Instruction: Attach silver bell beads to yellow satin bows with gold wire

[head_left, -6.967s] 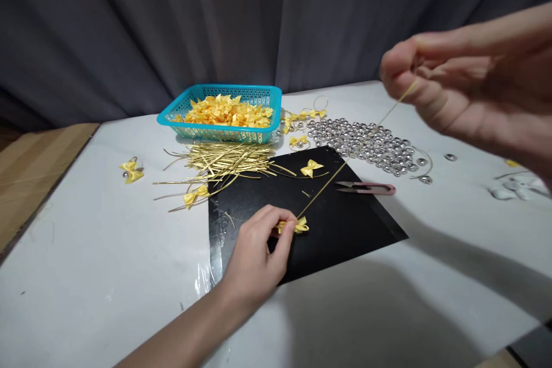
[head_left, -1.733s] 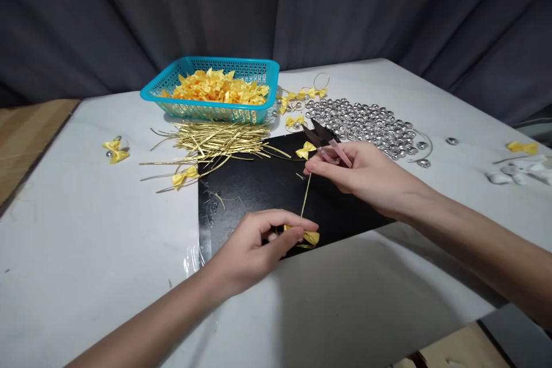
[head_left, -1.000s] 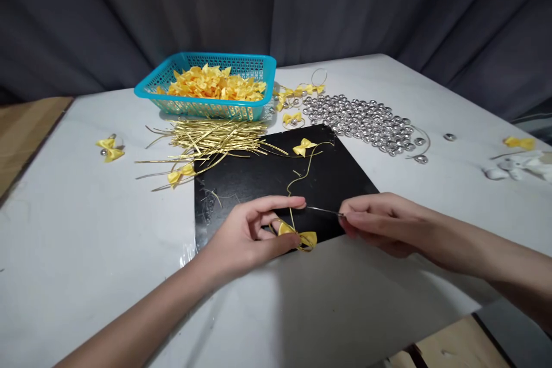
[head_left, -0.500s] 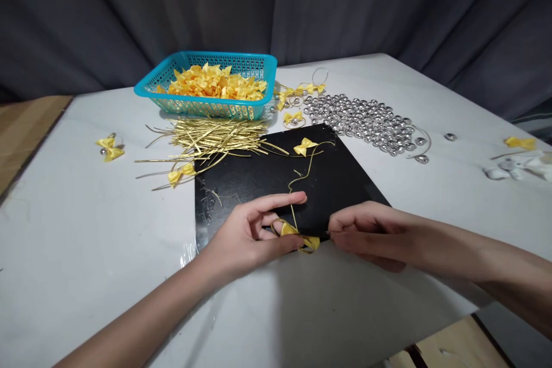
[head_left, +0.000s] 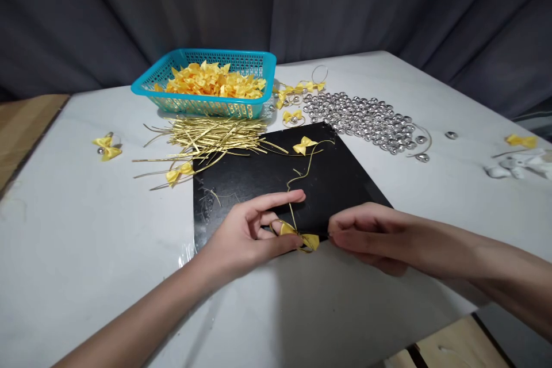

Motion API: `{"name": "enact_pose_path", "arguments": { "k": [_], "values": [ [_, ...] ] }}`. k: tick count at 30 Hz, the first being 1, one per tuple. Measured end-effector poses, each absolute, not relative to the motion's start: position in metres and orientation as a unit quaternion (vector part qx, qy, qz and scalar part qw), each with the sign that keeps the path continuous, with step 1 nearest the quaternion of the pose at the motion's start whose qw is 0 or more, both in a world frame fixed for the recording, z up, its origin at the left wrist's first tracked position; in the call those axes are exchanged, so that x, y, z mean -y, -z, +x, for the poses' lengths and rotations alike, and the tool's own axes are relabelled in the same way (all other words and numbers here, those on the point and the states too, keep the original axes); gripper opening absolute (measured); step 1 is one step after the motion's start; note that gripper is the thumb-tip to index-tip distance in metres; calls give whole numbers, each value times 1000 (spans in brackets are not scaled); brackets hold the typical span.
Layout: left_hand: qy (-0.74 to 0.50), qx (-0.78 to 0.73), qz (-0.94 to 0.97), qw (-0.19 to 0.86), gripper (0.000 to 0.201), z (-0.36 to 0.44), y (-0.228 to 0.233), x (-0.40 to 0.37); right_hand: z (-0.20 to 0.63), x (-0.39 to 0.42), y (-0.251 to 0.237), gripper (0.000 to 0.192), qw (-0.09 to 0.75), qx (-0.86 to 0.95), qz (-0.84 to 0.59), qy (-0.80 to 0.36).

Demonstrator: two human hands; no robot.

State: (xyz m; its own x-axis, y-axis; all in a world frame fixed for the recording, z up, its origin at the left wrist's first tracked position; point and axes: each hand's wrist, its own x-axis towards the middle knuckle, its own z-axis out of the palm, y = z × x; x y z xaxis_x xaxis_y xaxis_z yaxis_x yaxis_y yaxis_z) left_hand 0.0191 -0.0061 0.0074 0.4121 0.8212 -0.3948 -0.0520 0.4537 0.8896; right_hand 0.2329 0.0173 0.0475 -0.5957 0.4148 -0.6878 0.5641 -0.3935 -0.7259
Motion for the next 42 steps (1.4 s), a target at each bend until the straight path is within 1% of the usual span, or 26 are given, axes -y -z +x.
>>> {"name": "enact_pose_path", "arguments": {
  "k": [11,24,31,42],
  "values": [
    [-298,-455,426,723,63,20,-8,5,234,-15,-44,49,37,-549,456,699],
    [-288,-457,432,722,62,19,-7,5,232,-16,-46,49,32,-540,468,699],
    [-282,-455,435,724,63,18,-7,5,230,-15,-46,49,33,-515,459,723],
    [-286,-451,417,735,63,18,-7,6,227,-8,-38,49,-25,-410,457,789]
  ]
}}
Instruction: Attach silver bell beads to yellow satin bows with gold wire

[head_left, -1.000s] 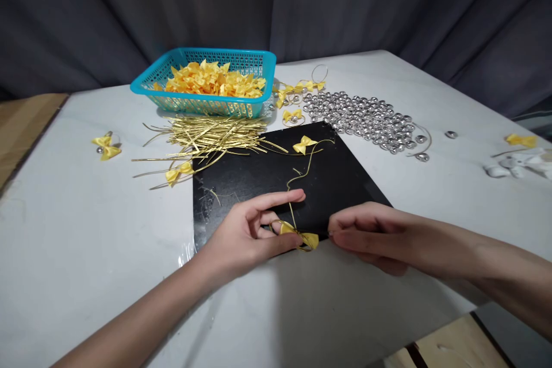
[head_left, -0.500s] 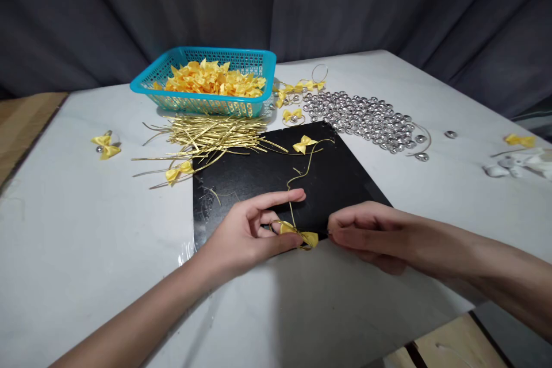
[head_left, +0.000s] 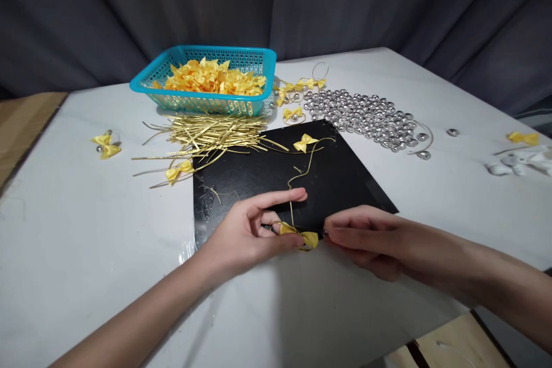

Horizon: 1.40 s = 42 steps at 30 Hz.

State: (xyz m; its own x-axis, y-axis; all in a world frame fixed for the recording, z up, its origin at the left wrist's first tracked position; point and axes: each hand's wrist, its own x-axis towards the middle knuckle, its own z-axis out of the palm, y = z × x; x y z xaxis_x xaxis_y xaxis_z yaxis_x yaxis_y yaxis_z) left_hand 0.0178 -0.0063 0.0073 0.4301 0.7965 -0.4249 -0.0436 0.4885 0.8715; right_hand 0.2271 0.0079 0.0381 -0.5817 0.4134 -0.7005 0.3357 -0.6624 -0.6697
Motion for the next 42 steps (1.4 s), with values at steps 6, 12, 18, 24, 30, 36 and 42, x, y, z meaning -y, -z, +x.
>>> {"name": "enact_pose_path", "arguments": {
  "k": [6,12,18,24,30,36,42],
  "values": [
    [-291,-449,420,733,63,19,-8,5,228,-7,-37,46,21,454,-454,-767],
    [-295,-450,423,729,66,19,-8,6,230,-8,-37,42,-13,522,-457,-720],
    [-295,-448,420,732,68,19,-8,5,230,-10,-38,38,-17,543,-441,-714],
    [-290,-449,427,729,69,18,-7,5,234,-9,-36,37,-2,530,-431,-730],
    [-288,-448,433,727,68,17,-6,5,234,-10,-36,34,-9,561,-430,-708],
    [-285,-457,443,717,65,14,-4,4,232,-8,-34,35,12,606,-431,-668],
    [-279,-455,439,723,66,15,-5,3,229,-11,-37,39,8,632,-423,-649]
  ]
}}
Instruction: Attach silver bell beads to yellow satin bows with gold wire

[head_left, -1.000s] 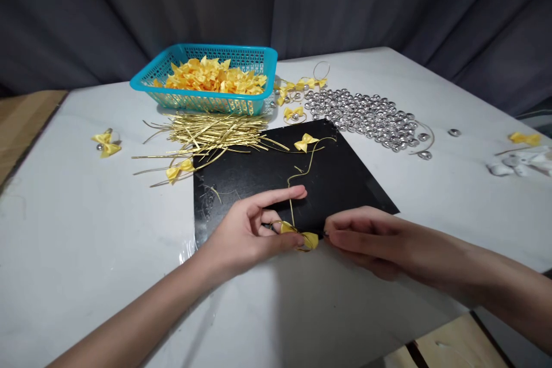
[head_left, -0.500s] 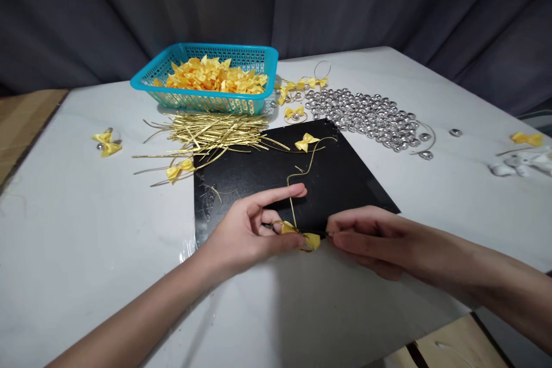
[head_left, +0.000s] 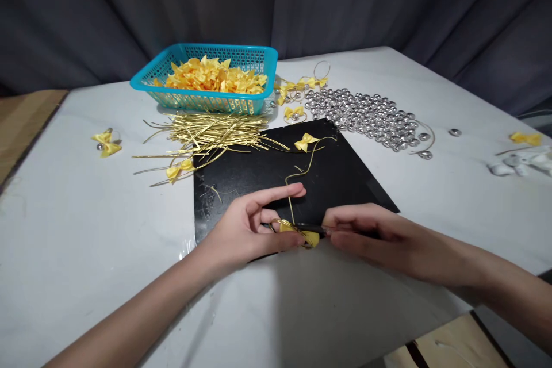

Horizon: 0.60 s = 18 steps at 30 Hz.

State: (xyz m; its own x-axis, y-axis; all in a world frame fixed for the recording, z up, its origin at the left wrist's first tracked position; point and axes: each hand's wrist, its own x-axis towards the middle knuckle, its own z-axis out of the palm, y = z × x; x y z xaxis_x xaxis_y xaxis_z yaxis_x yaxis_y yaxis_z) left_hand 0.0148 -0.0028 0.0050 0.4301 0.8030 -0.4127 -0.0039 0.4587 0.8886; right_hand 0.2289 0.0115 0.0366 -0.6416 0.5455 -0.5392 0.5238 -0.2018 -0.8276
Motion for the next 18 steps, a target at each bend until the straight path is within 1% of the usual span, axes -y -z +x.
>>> {"name": "enact_pose_path", "arguments": {
  "k": [9,18],
  "values": [
    [-289,-447,413,739,67,15,-8,4,229,-18,-45,33,-26,671,-417,-613],
    [-286,-436,419,744,70,15,-8,2,232,-17,-44,35,-51,668,-424,-609]
  ]
}}
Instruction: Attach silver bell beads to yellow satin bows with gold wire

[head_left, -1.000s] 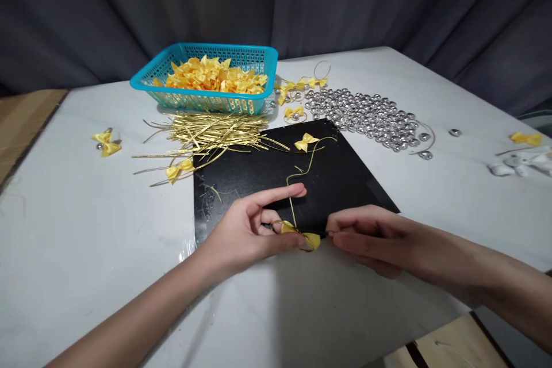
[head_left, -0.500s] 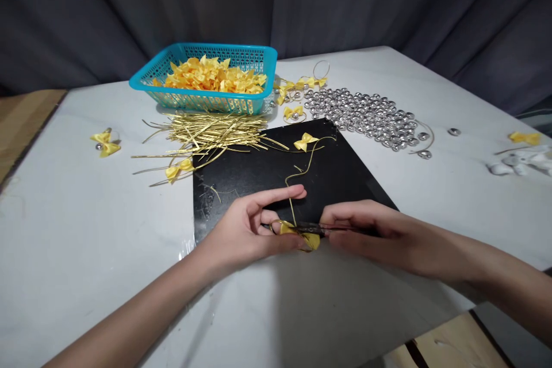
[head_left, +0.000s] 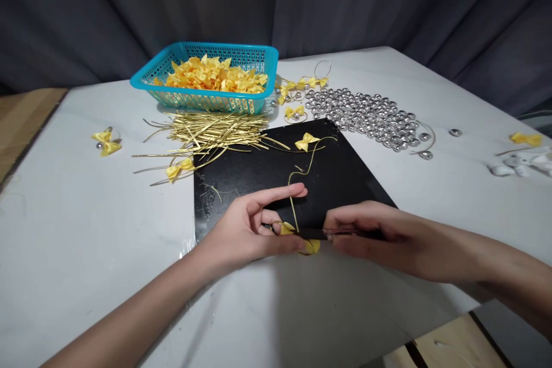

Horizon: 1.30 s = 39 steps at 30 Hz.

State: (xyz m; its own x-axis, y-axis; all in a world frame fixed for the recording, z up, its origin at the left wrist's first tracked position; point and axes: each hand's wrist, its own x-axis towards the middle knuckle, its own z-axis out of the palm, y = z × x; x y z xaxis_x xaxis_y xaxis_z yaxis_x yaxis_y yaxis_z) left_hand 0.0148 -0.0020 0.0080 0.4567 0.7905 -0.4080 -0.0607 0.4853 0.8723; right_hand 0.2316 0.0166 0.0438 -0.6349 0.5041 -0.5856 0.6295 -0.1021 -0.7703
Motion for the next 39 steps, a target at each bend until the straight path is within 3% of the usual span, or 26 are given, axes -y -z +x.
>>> {"name": "enact_pose_path", "arguments": {
  "k": [39],
  "values": [
    [-265,-451,451,723,76,15,-10,3,231,-18,-26,46,0,-455,376,807]
  ]
}}
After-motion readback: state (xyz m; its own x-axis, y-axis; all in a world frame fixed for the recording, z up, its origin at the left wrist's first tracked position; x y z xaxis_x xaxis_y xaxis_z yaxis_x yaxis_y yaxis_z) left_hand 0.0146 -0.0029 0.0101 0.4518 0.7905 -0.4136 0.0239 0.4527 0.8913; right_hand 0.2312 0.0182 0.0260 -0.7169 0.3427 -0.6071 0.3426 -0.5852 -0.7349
